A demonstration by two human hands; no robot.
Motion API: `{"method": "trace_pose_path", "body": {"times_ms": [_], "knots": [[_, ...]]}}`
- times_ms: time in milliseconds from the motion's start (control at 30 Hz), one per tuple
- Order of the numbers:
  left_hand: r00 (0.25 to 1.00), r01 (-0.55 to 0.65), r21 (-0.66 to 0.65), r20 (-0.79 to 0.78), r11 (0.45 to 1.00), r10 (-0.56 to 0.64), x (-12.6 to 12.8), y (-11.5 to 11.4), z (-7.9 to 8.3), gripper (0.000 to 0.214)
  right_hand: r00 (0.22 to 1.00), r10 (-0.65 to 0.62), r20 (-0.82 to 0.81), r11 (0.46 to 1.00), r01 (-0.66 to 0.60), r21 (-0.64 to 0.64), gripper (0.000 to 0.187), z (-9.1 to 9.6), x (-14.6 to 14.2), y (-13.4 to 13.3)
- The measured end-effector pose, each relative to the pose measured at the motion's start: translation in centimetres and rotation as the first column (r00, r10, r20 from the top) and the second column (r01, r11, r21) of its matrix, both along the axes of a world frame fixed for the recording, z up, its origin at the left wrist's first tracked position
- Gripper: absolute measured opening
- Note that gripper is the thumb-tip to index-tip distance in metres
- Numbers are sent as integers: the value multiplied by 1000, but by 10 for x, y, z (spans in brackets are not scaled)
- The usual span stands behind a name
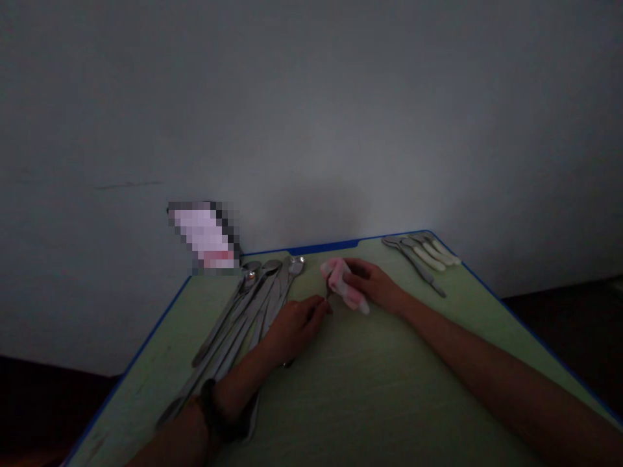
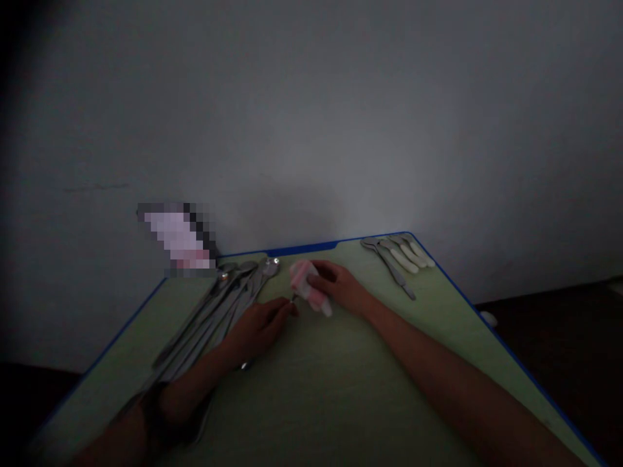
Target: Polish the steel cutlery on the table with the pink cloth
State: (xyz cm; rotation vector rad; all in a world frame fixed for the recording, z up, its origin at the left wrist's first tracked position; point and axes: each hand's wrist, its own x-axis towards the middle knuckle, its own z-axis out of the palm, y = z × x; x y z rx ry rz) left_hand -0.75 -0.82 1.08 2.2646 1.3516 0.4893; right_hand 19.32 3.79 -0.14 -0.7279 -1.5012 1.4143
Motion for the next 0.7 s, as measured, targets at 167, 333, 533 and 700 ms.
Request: {"method": "trace_pose_path", "body": {"times_ms": [167, 333, 533, 700], "knots": [[998, 35, -21, -45, 999, -36, -1, -1, 1, 37, 972, -91, 219, 981, 49, 188, 36, 1, -3, -4], [998, 57, -44, -33, 997, -58, -1, -2, 4, 38, 932, -215, 292, 961, 149, 233, 26, -3, -7, -6], [997, 77, -64, 3, 995, -77, -1, -3, 8, 35, 925, -351, 145, 929, 325, 174, 24, -12, -7, 2], [999, 49, -54, -3, 997, -49, 0, -2, 7, 39, 913, -397, -92, 917, 391, -74, 37, -18, -7, 10]]}}
